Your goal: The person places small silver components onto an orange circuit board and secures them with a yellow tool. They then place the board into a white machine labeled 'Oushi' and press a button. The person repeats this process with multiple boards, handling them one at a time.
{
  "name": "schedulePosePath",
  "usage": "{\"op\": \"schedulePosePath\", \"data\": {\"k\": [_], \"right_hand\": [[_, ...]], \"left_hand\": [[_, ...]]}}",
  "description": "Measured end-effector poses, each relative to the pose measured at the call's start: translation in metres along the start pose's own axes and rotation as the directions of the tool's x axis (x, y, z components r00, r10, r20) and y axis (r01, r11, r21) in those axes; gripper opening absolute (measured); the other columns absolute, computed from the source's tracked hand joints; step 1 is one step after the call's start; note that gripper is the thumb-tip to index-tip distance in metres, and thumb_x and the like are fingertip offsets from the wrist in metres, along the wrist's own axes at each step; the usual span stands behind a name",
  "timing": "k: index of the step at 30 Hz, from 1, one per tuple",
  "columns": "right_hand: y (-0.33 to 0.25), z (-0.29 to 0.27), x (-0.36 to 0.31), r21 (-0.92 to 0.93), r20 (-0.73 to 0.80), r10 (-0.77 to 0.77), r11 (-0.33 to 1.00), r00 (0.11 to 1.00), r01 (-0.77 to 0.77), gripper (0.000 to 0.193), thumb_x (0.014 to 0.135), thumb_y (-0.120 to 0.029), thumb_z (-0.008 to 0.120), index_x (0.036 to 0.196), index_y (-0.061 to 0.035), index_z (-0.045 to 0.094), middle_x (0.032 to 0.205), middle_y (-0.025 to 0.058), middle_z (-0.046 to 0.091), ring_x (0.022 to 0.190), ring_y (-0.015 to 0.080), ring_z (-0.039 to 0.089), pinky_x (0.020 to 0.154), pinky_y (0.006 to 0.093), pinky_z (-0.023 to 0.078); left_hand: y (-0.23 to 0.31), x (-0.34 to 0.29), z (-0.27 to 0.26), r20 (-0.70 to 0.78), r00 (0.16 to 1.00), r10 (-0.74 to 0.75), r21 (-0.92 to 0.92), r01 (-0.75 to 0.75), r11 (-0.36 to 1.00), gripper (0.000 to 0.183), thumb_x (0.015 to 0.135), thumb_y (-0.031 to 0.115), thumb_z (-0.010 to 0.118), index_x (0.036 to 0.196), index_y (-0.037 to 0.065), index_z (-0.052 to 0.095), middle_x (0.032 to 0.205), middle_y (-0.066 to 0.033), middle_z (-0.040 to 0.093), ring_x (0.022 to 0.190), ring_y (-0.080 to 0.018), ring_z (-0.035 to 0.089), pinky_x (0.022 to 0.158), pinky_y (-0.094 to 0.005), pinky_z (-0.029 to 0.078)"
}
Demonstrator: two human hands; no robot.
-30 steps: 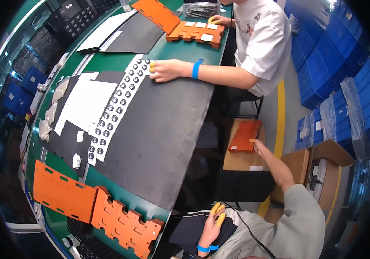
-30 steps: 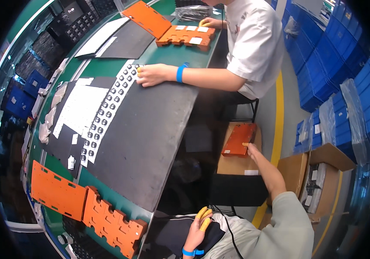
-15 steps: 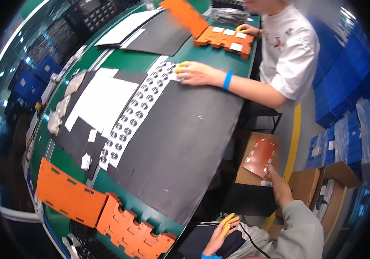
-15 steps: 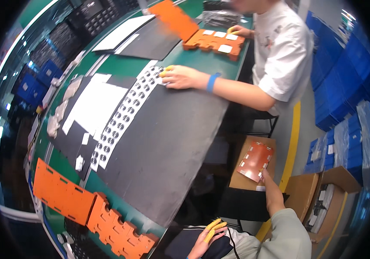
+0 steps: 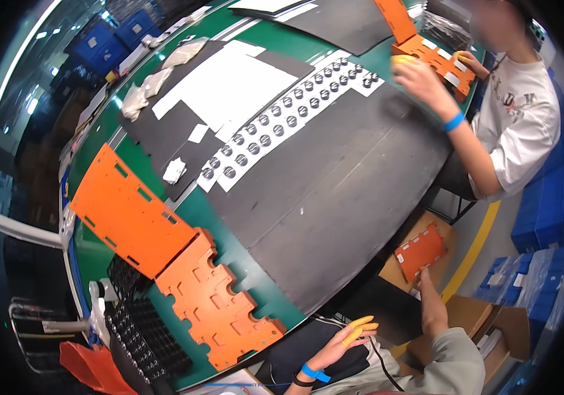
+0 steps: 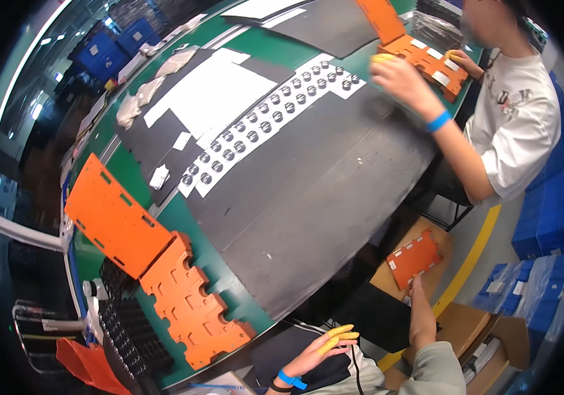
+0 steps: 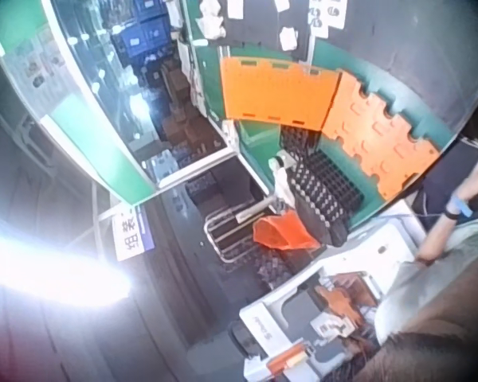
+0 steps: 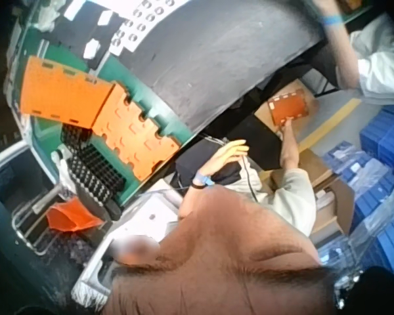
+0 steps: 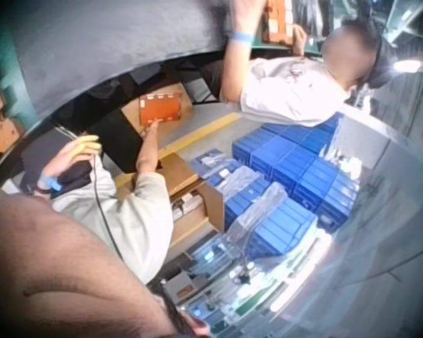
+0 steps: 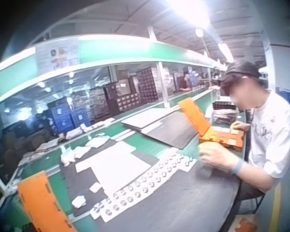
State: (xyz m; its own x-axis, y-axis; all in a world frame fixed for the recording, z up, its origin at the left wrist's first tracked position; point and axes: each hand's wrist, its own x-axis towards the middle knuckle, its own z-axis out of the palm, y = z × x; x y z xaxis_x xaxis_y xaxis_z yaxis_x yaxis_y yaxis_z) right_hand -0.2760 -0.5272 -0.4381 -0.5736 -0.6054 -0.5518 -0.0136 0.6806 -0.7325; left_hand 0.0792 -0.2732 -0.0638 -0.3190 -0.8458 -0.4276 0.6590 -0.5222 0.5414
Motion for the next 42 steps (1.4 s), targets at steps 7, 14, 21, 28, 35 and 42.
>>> {"op": "schedulePosePath", "data": {"k": [7,14,21,28,35,42], "right_hand": [[-0.144,0.004,-0.218,-0.064,0.367,-0.663,0.681,0.652,0.729,0.017,0.089,-0.013,0.065,0.097,0.0019,0.065,0.085,0.0094,0.062,0.077,0.0205,0.058,0.069,0.0303,0.045],[-0.344,0.008,-0.428,0.808,0.144,-0.873,-0.167,-0.465,0.565,0.039,0.087,-0.037,0.068,0.087,0.0018,0.068,0.071,0.0089,0.063,0.055,0.0212,0.057,0.051,0.0311,0.044],[-0.444,0.182,-0.593,0.792,0.481,-0.65,0.033,-0.589,0.61,0.039,0.089,-0.017,0.069,0.125,-0.0039,0.062,0.111,0.0167,0.066,0.094,0.031,0.066,0.083,0.0389,0.054],[-0.408,0.359,-0.651,0.636,0.565,-0.461,-0.285,-0.684,0.717,0.048,0.084,-0.015,0.067,0.131,-0.0062,0.06,0.12,0.0225,0.061,0.104,0.0398,0.064,0.09,0.0464,0.054],[-0.379,0.403,-0.674,0.421,0.687,-0.32,-0.556,-0.652,0.717,0.064,0.091,-0.048,0.061,0.144,-0.0144,0.049,0.147,0.02,0.044,0.142,0.0406,0.034,0.113,0.0573,0.032],[-0.366,0.426,-0.672,0.417,0.779,-0.207,-0.533,-0.592,0.736,0.069,0.083,-0.049,0.066,0.135,-0.0064,0.053,0.144,0.0226,0.047,0.138,0.0395,0.04,0.111,0.0547,0.035]], "left_hand": [[0.044,-0.061,0.043,-0.023,0.991,0.132,0.473,-0.105,0.875,0.046,0.105,0.015,0.053,0.147,0.001,0.042,0.143,-0.0121,0.053,0.131,-0.0215,0.05,0.112,-0.0341,0.037],[0.18,-0.137,0.113,0.136,0.895,0.425,0.838,-0.333,0.432,0.03,0.091,0.009,0.068,0.118,-0.004,0.063,0.117,-0.0181,0.067,0.105,-0.0305,0.062,0.088,-0.0382,0.052],[0.224,-0.087,0.078,0.075,0.791,0.608,0.996,-0.085,-0.013,0.019,0.089,0.021,0.073,0.093,0.003,0.066,0.077,-0.0137,0.064,0.068,-0.0302,0.062,0.06,-0.0389,0.049],[0.236,-0.046,0.02,-0.16,0.759,0.631,0.958,-0.034,0.284,0.026,0.091,0.018,0.072,0.079,-0.004,0.065,0.06,-0.0113,0.055,0.057,-0.0103,0.044,0.051,-0.0338,0.038],[0.23,-0.041,0.019,-0.174,0.732,0.659,0.964,-0.01,0.265,0.018,0.078,0.012,0.067,0.085,-0.005,0.069,0.074,-0.0274,0.063,0.068,-0.0428,0.064,0.062,-0.0472,0.048],[0.227,-0.036,0.013,-0.134,0.763,0.633,0.977,-0.005,0.213,0.024,0.082,0.016,0.067,0.089,-0.007,0.069,0.077,-0.0273,0.065,0.067,-0.0403,0.064,0.065,-0.0452,0.049]]}}
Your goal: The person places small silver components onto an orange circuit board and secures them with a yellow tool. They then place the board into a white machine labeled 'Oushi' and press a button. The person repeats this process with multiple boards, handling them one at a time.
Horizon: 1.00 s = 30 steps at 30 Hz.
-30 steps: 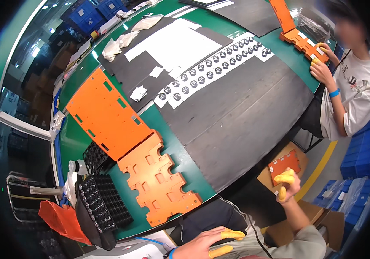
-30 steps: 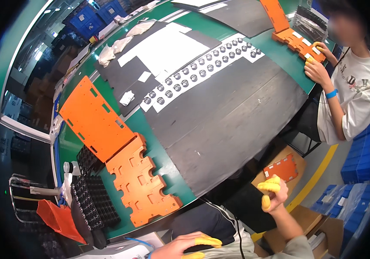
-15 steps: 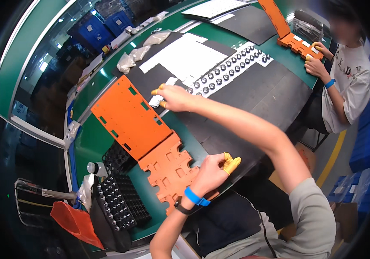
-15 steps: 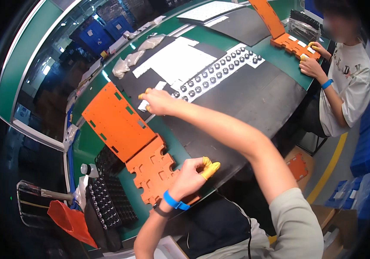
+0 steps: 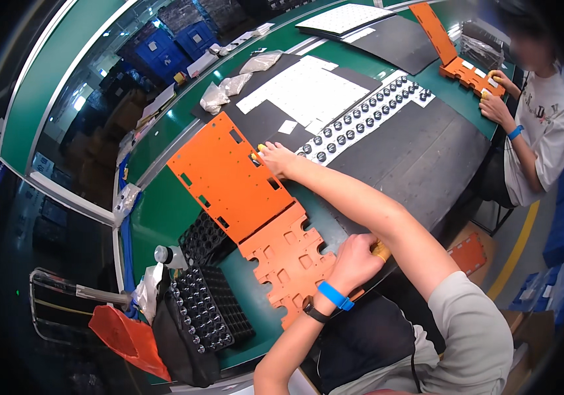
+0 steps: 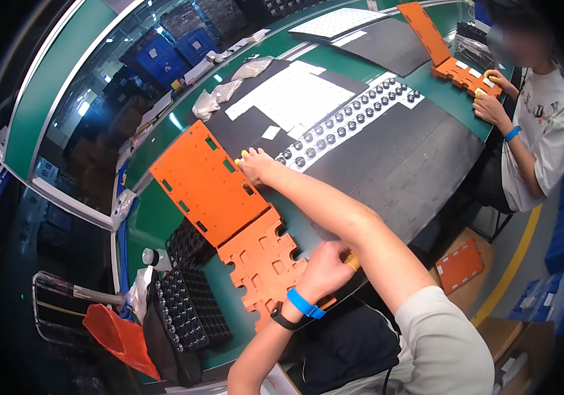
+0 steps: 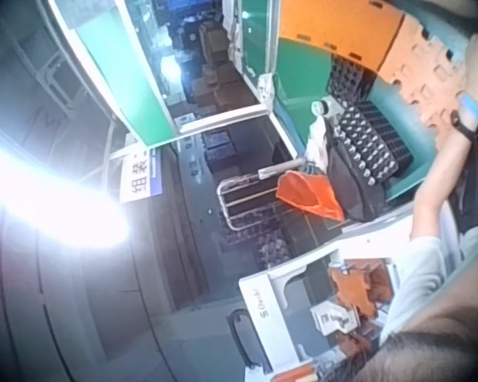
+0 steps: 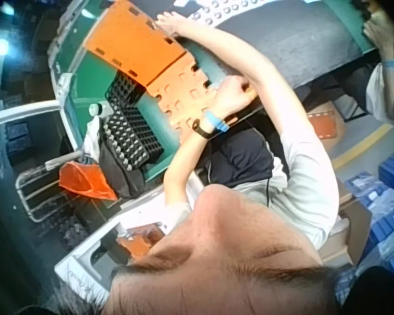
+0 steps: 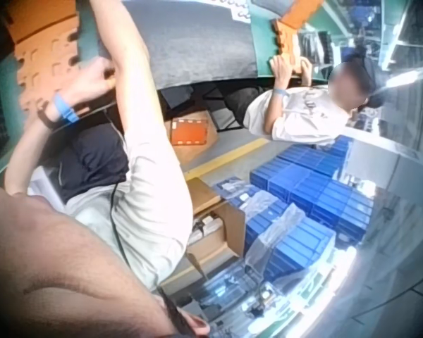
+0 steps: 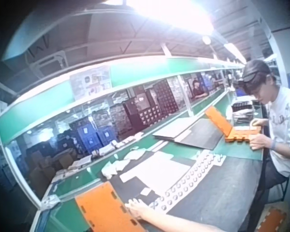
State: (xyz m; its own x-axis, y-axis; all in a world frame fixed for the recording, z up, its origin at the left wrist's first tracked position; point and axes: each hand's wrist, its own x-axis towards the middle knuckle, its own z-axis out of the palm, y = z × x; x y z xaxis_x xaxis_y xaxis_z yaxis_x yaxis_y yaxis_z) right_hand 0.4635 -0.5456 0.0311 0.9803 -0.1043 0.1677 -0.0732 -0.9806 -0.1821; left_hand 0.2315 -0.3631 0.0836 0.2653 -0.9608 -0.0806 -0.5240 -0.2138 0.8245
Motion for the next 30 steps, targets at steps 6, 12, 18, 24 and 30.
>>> {"op": "schedulePosePath", "data": {"k": [6,12,18,24,30], "right_hand": [[-0.008,0.002,-0.009,-0.015,0.006,-0.115,0.993,0.993,0.115,0.07,0.08,-0.047,0.07,0.135,-0.0069,0.054,0.141,0.0241,0.048,0.135,0.0372,0.043,0.109,0.0493,0.04],[-0.002,-0.005,-0.022,0.125,-0.035,-0.309,0.942,0.951,0.31,0.069,0.084,-0.042,0.068,0.143,-0.0124,0.05,0.144,0.0206,0.047,0.135,0.0349,0.044,0.112,0.0455,0.04],[-0.027,-0.036,-0.036,0.177,0.124,-0.187,0.97,0.974,0.164,0.064,0.085,-0.038,0.069,0.14,-0.0109,0.053,0.139,0.0192,0.049,0.129,0.0342,0.048,0.108,0.0435,0.044],[-0.04,-0.029,-0.031,-0.138,0.159,-0.177,0.97,0.971,0.199,0.053,0.082,-0.031,0.071,0.13,-0.0095,0.061,0.133,0.0159,0.051,0.119,0.0334,0.053,0.096,0.0381,0.05],[0.006,0.03,-0.007,-0.437,0.129,-0.182,0.872,0.975,0.221,0.038,0.09,-0.025,0.063,0.125,-0.0124,0.063,0.129,0.0091,0.057,0.117,0.0273,0.055,0.088,0.0353,0.05]], "left_hand": [[0.008,-0.003,-0.008,0.02,0.999,-0.028,0.038,0.028,0.999,0.024,0.082,0.017,0.067,0.086,-0.007,0.069,0.074,-0.0277,0.063,0.066,-0.041,0.063,0.063,-0.0465,0.047],[0.011,-0.001,-0.007,0.04,0.999,0.016,0.052,-0.018,0.998,0.026,0.084,0.019,0.068,0.077,-0.006,0.065,0.068,-0.0257,0.06,0.063,-0.0411,0.06,0.06,-0.0477,0.045],[0.011,-0.003,-0.01,0.033,0.999,0.001,0.077,-0.003,0.997,0.025,0.083,0.02,0.069,0.078,-0.004,0.067,0.068,-0.0238,0.062,0.064,-0.0402,0.061,0.059,-0.0472,0.045],[-0.002,-0.005,-0.01,0.033,0.999,0.042,0.077,-0.045,0.996,0.019,0.076,0.012,0.065,0.083,-0.005,0.068,0.073,-0.0229,0.066,0.068,-0.0393,0.064,0.062,-0.0457,0.047],[0.003,0.001,0.0,0.013,0.986,0.167,0.011,-0.167,0.986,0.021,0.075,0.012,0.066,0.091,-0.001,0.069,0.079,-0.0203,0.068,0.072,-0.0372,0.065,0.064,-0.0436,0.049]]}}
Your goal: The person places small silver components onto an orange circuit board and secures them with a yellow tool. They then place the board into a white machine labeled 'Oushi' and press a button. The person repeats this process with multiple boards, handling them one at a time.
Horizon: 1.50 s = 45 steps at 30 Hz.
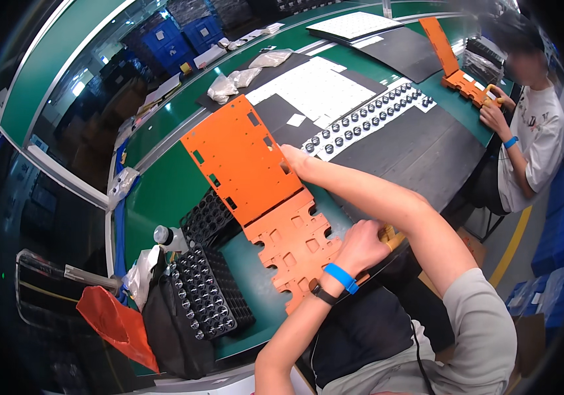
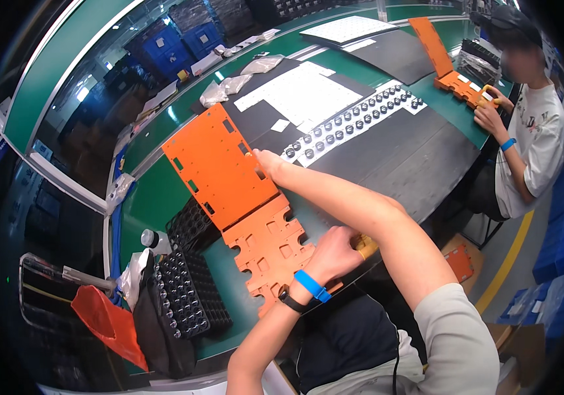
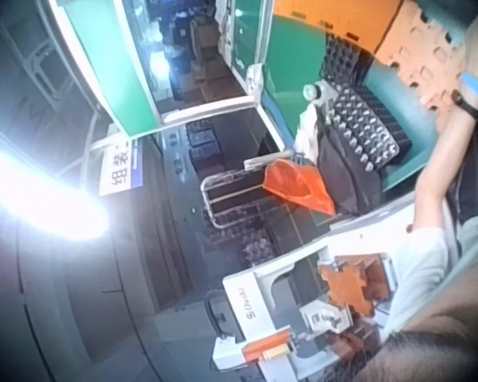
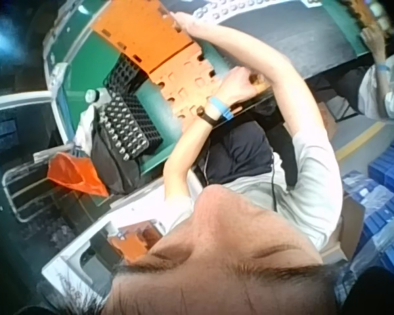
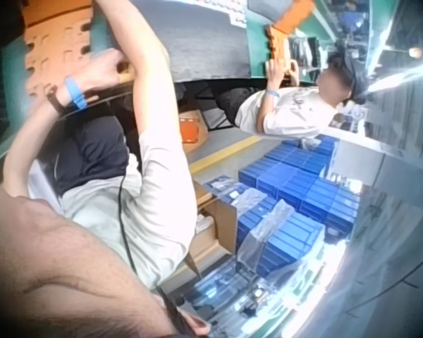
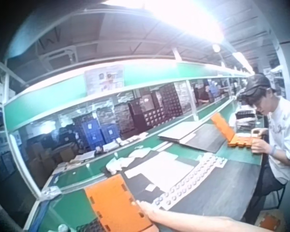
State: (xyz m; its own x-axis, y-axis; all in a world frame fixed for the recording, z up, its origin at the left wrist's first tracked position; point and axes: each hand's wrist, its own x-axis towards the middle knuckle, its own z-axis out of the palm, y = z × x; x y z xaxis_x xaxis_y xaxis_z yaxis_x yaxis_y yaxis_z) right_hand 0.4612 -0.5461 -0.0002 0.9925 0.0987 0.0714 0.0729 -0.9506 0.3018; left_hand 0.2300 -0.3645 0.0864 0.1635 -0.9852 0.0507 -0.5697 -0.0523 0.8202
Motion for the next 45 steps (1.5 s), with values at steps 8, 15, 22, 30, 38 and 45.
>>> {"op": "schedulePosePath", "data": {"k": [8,15,22,30,38,45], "right_hand": [[-0.044,-0.073,-0.007,-0.124,-0.064,-0.151,0.982,0.986,0.143,0.034,0.097,-0.022,0.054,0.129,-0.0135,0.059,0.127,0.0012,0.062,0.116,0.0197,0.058,0.093,0.0319,0.048],[-0.025,-0.043,-0.008,0.152,-0.271,-0.051,0.984,0.961,0.095,0.026,0.094,-0.021,0.053,0.114,-0.0124,0.067,0.111,0.0054,0.068,0.103,0.0228,0.064,0.078,0.0344,0.052],[0.001,-0.058,-0.009,0.354,-0.322,0.049,0.933,0.945,0.072,0.018,0.091,-0.019,0.055,0.099,-0.0054,0.063,0.097,0.0152,0.07,0.084,0.0315,0.069,0.064,0.0415,0.055],[0.015,-0.077,-0.005,0.66,-0.318,0.56,0.71,0.765,-0.245,0.02,0.089,-0.02,0.063,0.094,-0.0004,0.058,0.078,0.0237,0.068,0.079,0.0407,0.069,0.067,0.0446,0.057],[0.052,-0.102,-0.062,0.999,-0.03,0.884,0.033,0.466,0.0,0.036,0.086,-0.018,0.07,0.111,0.0079,0.064,0.07,0.0141,0.068,0.061,0.0159,0.066,0.055,0.0339,0.051],[-0.015,-0.179,-0.166,0.952,-0.302,0.736,0.266,0.605,0.152,0.031,0.087,-0.019,0.075,0.105,0.0037,0.065,0.074,0.0118,0.07,0.058,0.0147,0.065,0.052,0.0301,0.051]], "left_hand": [[-0.007,-0.017,-0.012,-0.088,0.996,-0.03,0.017,0.031,0.999,0.024,0.076,0.02,0.076,0.091,0.002,0.068,0.077,-0.0157,0.067,0.071,-0.0329,0.065,0.064,-0.0426,0.049],[0.0,-0.01,-0.009,-0.046,0.998,-0.032,0.022,0.033,0.999,0.022,0.074,0.015,0.074,0.089,0.001,0.066,0.076,-0.0166,0.066,0.072,-0.036,0.064,0.064,-0.0442,0.049],[-0.009,-0.005,0.001,-0.043,0.999,-0.011,0.064,0.014,0.998,0.02,0.073,0.017,0.071,0.084,0.0,0.068,0.082,-0.0212,0.068,0.078,-0.0426,0.064,0.068,-0.0494,0.051],[-0.015,-0.003,0.002,-0.014,0.996,-0.089,-0.034,0.088,0.996,0.025,0.078,0.016,0.072,0.093,-0.003,0.067,0.086,-0.0232,0.069,0.079,-0.0403,0.067,0.071,-0.0452,0.052],[-0.012,0.009,-0.01,-0.008,0.982,-0.189,-0.59,0.148,0.794,0.022,0.099,0.014,0.059,0.107,-0.002,0.07,0.084,-0.0083,0.071,0.065,-0.0101,0.062,0.059,-0.0257,0.052],[-0.043,0.004,-0.036,-0.071,0.915,-0.396,-0.997,-0.051,0.062,0.085,0.099,0.067,0.031,0.136,-0.008,0.045,0.122,-0.0226,0.058,0.113,-0.032,0.06,0.105,-0.0446,0.05]]}}
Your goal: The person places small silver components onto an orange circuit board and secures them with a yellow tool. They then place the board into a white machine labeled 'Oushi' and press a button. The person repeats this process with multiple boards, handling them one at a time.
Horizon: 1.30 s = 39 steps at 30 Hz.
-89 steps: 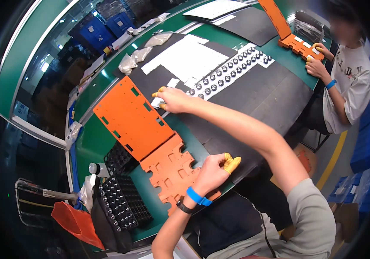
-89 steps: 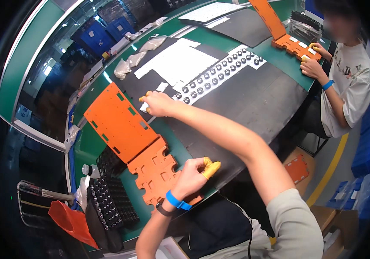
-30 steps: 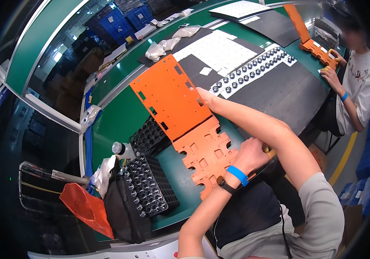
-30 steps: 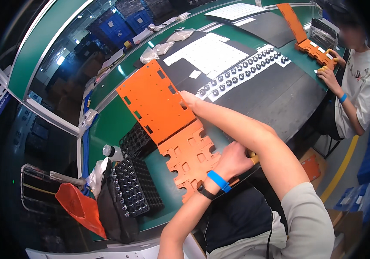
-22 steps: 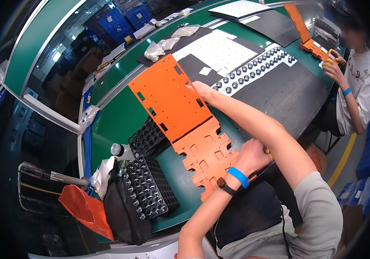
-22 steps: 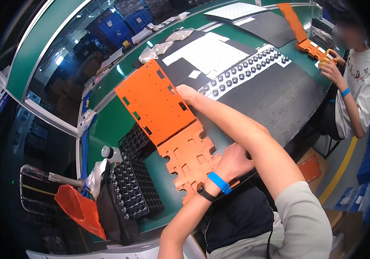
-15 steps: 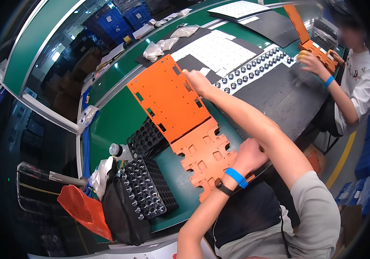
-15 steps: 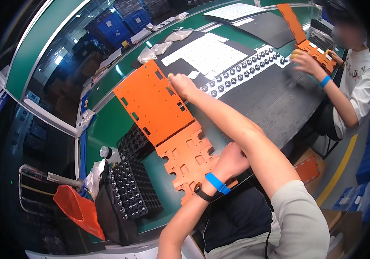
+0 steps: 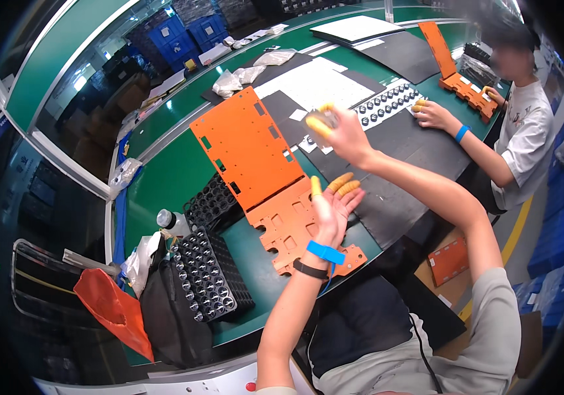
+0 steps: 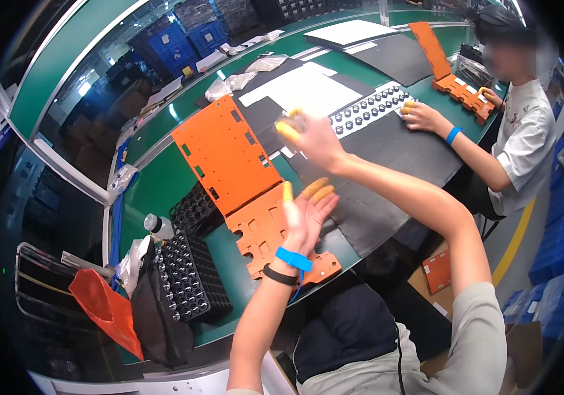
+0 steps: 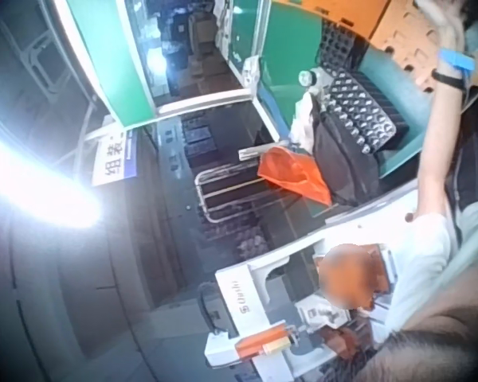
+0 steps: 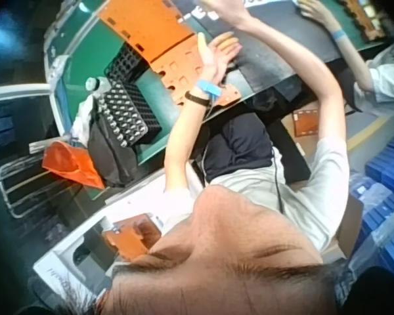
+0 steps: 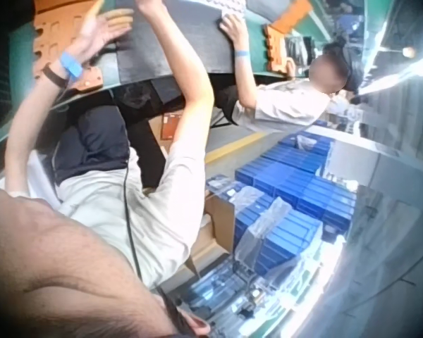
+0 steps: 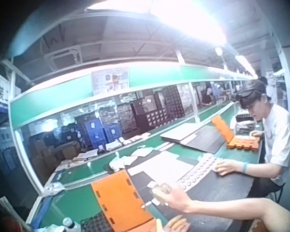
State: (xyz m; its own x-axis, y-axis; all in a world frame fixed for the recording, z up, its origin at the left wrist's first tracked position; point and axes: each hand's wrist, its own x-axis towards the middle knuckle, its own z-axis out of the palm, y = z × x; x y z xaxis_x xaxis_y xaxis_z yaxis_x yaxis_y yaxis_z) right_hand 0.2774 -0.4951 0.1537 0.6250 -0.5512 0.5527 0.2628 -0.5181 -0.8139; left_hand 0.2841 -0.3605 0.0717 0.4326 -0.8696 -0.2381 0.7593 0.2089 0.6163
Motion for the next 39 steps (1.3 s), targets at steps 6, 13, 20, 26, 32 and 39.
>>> {"op": "schedulePosePath", "data": {"k": [6,13,20,26,32,39], "right_hand": [[-0.012,-0.03,-0.058,-0.345,0.473,-0.569,0.583,0.673,0.735,0.022,0.082,-0.019,0.077,0.092,-0.0041,0.065,0.071,0.0068,0.065,0.062,0.0248,0.067,0.055,0.0327,0.054],[-0.009,-0.034,-0.069,-0.317,0.655,-0.507,0.488,0.56,0.813,0.034,0.084,-0.036,0.071,0.088,-0.0048,0.06,0.076,0.0059,0.062,0.07,0.0226,0.063,0.064,0.0348,0.053],[0.013,-0.042,-0.042,-0.131,0.537,-0.661,0.548,0.524,0.826,0.04,0.081,-0.041,0.074,0.094,-0.0048,0.065,0.076,0.0053,0.06,0.064,0.0226,0.059,0.058,0.035,0.049],[0.043,-0.002,0.035,-0.384,0.108,-0.084,0.915,0.991,0.12,0.018,0.088,-0.023,0.07,0.093,-0.0062,0.071,0.089,0.0127,0.067,0.082,0.0286,0.067,0.072,0.0407,0.053],[0.145,0.039,0.102,-0.761,0.074,0.073,0.649,0.995,0.009,0.02,0.083,-0.018,0.072,0.093,0.0002,0.07,0.113,0.0221,0.056,0.113,0.0361,0.053,0.095,0.0433,0.045],[0.191,0.057,0.113,-0.872,0.109,-0.016,0.478,0.994,0.104,0.014,0.078,-0.011,0.068,0.085,0.0011,0.071,0.112,0.0234,0.057,0.112,0.0361,0.054,0.095,0.045,0.045]], "left_hand": [[0.016,-0.019,0.015,0.165,0.986,0.034,-0.389,0.034,0.921,0.085,0.097,0.071,0.032,0.136,-0.003,0.046,0.138,-0.0198,0.051,0.13,-0.033,0.049,0.114,-0.0488,0.037],[0.016,-0.011,0.002,0.009,0.999,-0.032,-0.24,0.033,0.97,0.041,0.104,0.042,0.04,0.115,0.009,0.061,0.113,-0.0092,0.066,0.107,-0.0254,0.064,0.095,-0.0456,0.053],[0.01,-0.006,0.004,-0.109,0.988,-0.11,-0.229,0.082,0.97,0.035,0.104,0.03,0.037,0.116,0.006,0.059,0.104,-0.0113,0.066,0.094,-0.026,0.067,0.085,-0.0459,0.056],[0.011,-0.016,0.012,-0.074,0.982,-0.171,-0.164,0.157,0.974,0.03,0.1,0.031,0.055,0.113,0.006,0.064,0.096,-0.0071,0.064,0.072,-0.0203,0.061,0.072,-0.0378,0.054],[0.007,-0.018,0.013,-0.151,0.986,-0.07,-0.078,0.059,0.995,0.03,0.1,0.034,0.059,0.115,0.007,0.062,0.101,-0.0065,0.063,0.087,-0.0201,0.062,0.082,-0.0402,0.056],[0.011,-0.021,0.016,-0.16,0.987,-0.017,-0.08,0.005,0.997,0.036,0.1,0.044,0.059,0.111,0.01,0.06,0.101,-0.005,0.062,0.092,-0.0196,0.062,0.085,-0.0403,0.056]]}}
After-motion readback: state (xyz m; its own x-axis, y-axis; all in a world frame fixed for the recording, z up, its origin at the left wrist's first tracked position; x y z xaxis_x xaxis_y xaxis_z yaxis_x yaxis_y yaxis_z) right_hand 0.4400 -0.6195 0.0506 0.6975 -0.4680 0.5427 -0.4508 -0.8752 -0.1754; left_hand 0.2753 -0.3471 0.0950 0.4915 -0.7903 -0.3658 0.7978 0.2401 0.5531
